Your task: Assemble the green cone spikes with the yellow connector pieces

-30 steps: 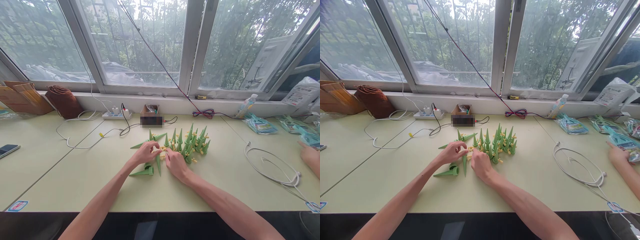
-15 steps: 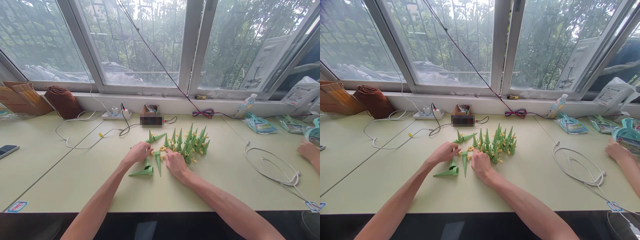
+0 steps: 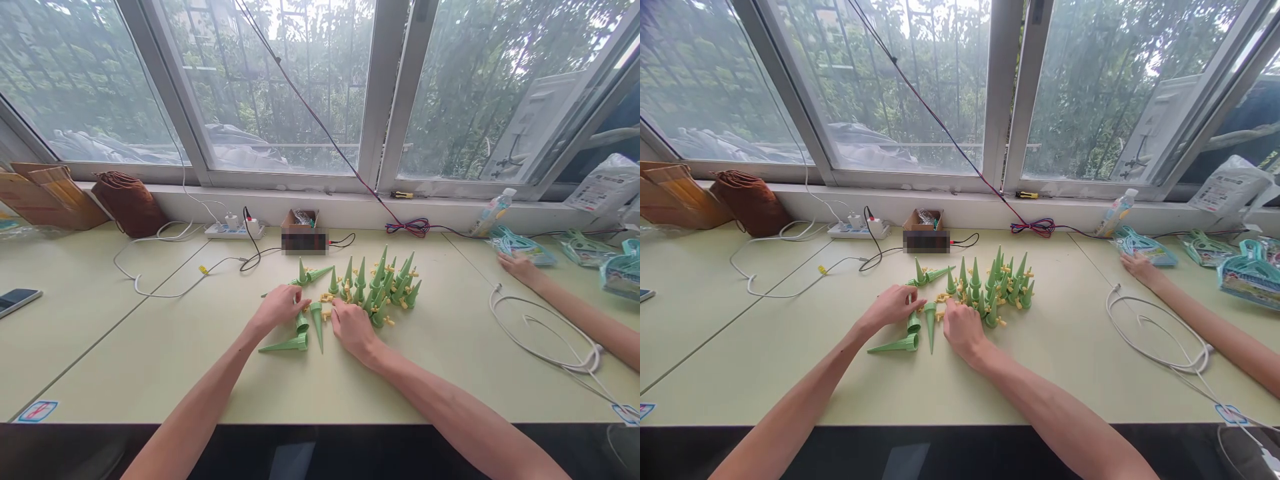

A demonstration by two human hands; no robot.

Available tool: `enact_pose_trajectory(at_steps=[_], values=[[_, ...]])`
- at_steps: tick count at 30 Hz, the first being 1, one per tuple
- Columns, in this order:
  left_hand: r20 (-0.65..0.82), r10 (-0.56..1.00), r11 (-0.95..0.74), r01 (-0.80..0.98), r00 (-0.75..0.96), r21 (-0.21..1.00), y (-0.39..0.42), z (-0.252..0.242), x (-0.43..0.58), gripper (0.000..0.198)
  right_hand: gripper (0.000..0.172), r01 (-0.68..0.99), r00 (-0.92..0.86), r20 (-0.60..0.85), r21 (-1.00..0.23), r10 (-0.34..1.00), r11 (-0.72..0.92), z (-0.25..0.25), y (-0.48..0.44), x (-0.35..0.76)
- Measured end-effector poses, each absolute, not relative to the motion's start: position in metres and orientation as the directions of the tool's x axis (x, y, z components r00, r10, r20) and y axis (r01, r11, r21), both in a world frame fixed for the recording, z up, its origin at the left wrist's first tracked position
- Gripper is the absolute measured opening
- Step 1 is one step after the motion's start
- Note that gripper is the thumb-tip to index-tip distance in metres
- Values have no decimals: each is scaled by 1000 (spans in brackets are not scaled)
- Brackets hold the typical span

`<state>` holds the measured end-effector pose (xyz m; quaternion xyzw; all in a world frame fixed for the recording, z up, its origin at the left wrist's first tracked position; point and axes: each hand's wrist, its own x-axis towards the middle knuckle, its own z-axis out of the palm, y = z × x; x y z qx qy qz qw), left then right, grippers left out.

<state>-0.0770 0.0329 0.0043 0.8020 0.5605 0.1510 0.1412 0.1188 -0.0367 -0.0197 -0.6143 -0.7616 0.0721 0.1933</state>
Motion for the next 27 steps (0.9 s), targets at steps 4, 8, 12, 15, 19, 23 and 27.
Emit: enact_pose_trajectory(at_steps=[4,8,12,15,19,23,27], values=[[78,956,-292,871,284,395,34,0,-76,31,15,901,-175,228,-354,958,249,-18,-38,118],[74,961,-274,866,268,418,34,-3,-75,29,15,899,-184,250,-349,951,266,-19,-38,118],[66,964,-258,860,256,439,33,-4,-73,25,14,892,-193,267,-353,944,282,-20,-38,118],[57,966,-252,854,254,456,31,-4,-72,22,14,889,-194,279,-355,941,288,-20,-37,118],[54,967,-246,846,251,473,29,-1,-70,19,13,883,-196,295,-361,935,299,-22,-37,118],[70,967,-247,838,244,487,26,0,-67,17,14,871,-197,327,-374,924,318,-24,-36,119],[100,966,-255,820,238,513,26,2,-66,16,16,832,-194,387,-422,901,361,-26,-36,119]])
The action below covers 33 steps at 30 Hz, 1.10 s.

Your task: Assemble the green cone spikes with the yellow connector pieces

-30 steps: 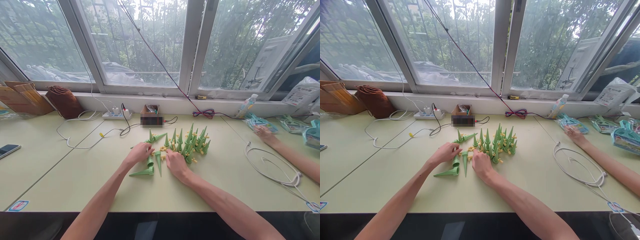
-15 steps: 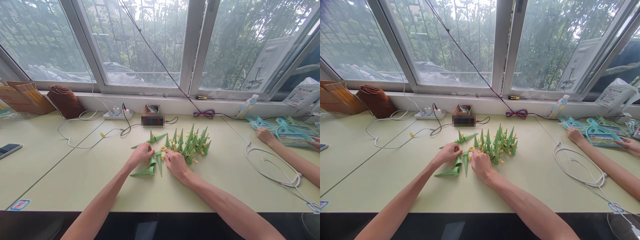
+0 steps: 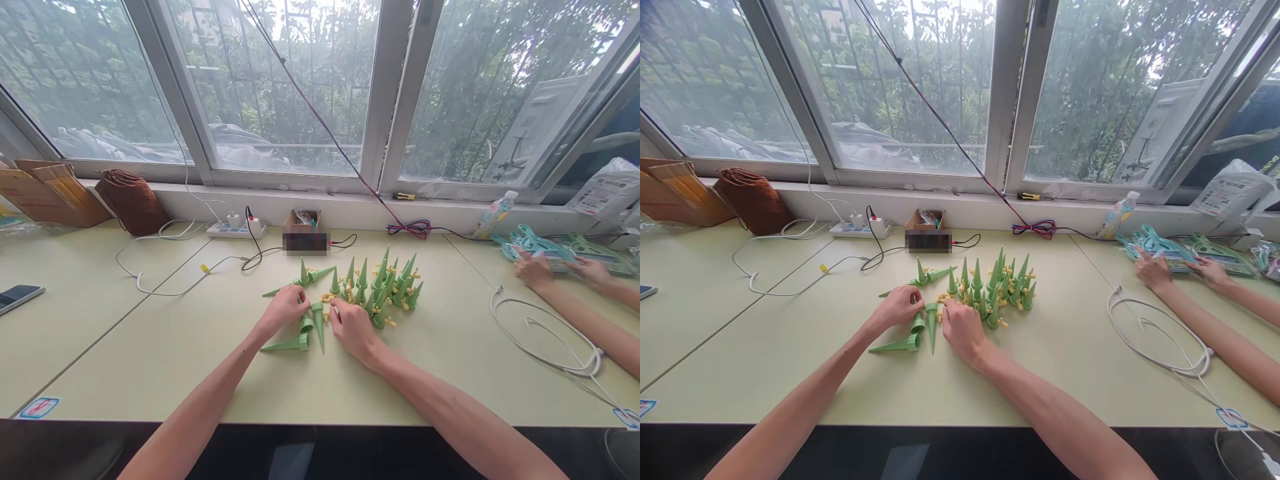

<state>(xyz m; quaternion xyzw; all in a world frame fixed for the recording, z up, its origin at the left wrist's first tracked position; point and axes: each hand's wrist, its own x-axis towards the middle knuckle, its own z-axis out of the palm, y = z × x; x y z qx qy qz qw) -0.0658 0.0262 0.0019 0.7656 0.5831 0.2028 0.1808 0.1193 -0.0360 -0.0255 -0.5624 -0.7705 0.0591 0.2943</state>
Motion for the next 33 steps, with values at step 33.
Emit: enact_pose_trajectory(at_steps=[33], values=[[90,832,-172,99,548,980,12,21,-51,30,10,349,-49,621,-723,782,596,-27,-35,115]])
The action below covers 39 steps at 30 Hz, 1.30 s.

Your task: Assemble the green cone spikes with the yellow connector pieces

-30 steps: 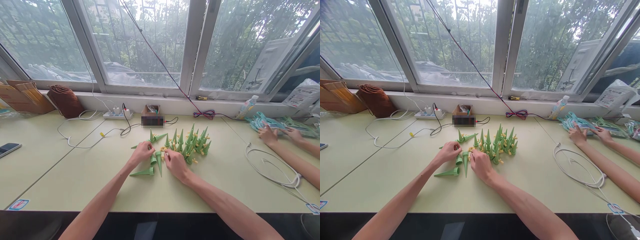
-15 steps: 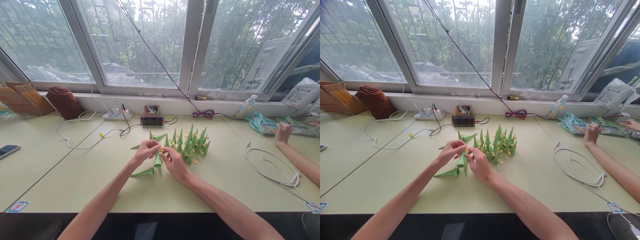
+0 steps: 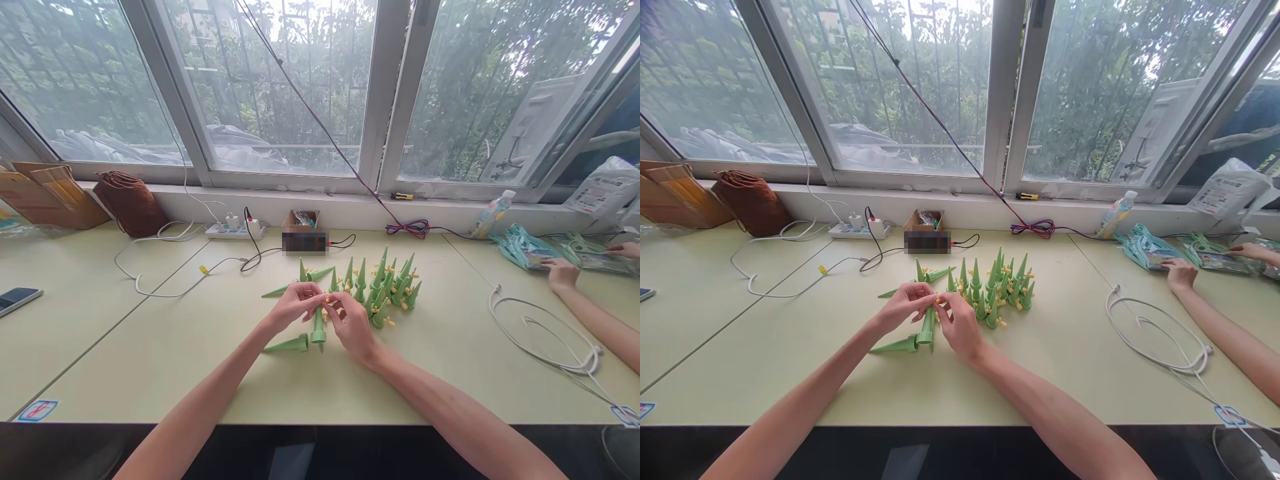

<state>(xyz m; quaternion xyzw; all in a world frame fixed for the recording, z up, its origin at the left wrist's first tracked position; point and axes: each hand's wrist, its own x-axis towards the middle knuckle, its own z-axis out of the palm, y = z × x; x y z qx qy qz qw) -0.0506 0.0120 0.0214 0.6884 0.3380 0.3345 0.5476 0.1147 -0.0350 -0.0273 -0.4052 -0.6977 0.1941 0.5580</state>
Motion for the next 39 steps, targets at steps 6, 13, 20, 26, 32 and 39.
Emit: enact_pose_trajectory(at_steps=[6,13,20,26,32,39], values=[[98,839,-159,68,535,985,15,19,-52,30,11,374,-27,608,-730,793,572,-24,-36,115],[164,918,-196,53,362,979,22,17,-54,26,15,372,-59,626,-709,778,599,-21,-38,116],[215,932,-238,43,290,970,21,15,-51,24,17,321,-128,646,-691,753,647,-23,-38,115],[218,933,-239,41,286,970,20,15,-50,23,17,306,-179,634,-691,753,655,-25,-38,115],[217,934,-234,26,284,972,20,14,-49,24,17,302,-183,632,-693,753,655,-25,-38,116],[238,935,-257,40,263,966,20,12,-48,26,16,284,-170,625,-710,762,645,-27,-36,115]])
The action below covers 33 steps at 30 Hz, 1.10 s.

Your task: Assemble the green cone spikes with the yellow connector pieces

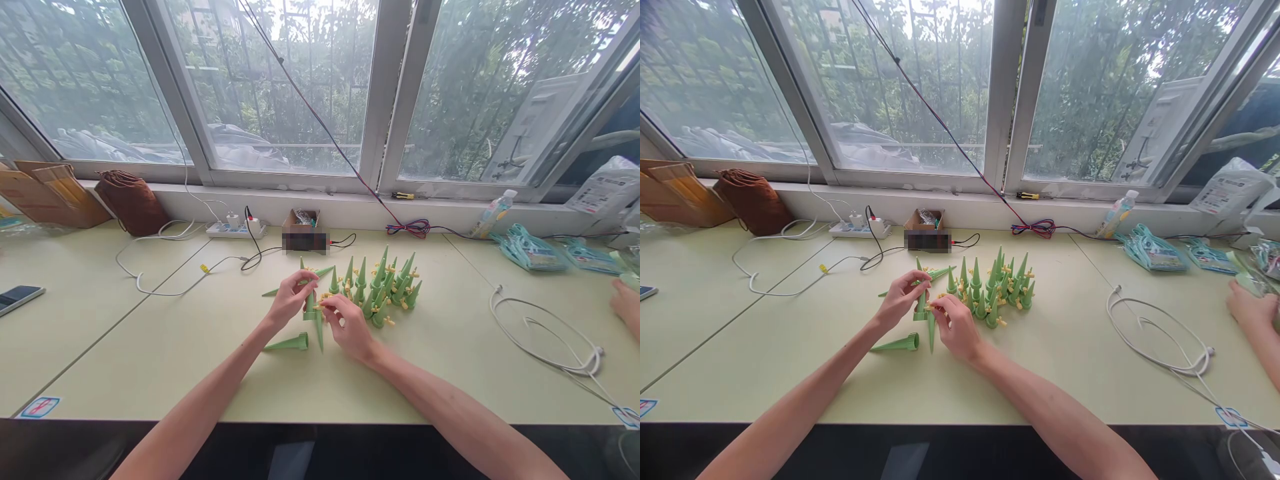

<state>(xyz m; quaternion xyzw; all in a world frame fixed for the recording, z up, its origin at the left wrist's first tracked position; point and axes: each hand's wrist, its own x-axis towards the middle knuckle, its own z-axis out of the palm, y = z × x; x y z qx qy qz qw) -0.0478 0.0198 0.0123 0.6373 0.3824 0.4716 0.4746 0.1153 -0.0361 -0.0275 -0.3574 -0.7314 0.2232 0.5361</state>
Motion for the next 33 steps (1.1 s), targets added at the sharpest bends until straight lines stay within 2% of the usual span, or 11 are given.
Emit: enact_pose_trajectory(at_steps=[9,25,33], values=[[291,924,-317,71,248,946,19,7,-46,24,17,277,-115,591,-753,799,597,-31,-35,115],[328,906,-354,55,266,934,17,4,-46,27,27,417,-107,591,-703,799,576,-30,-35,116],[271,923,-284,8,271,959,16,12,-43,51,27,414,-29,600,-721,799,556,-30,-34,116]])
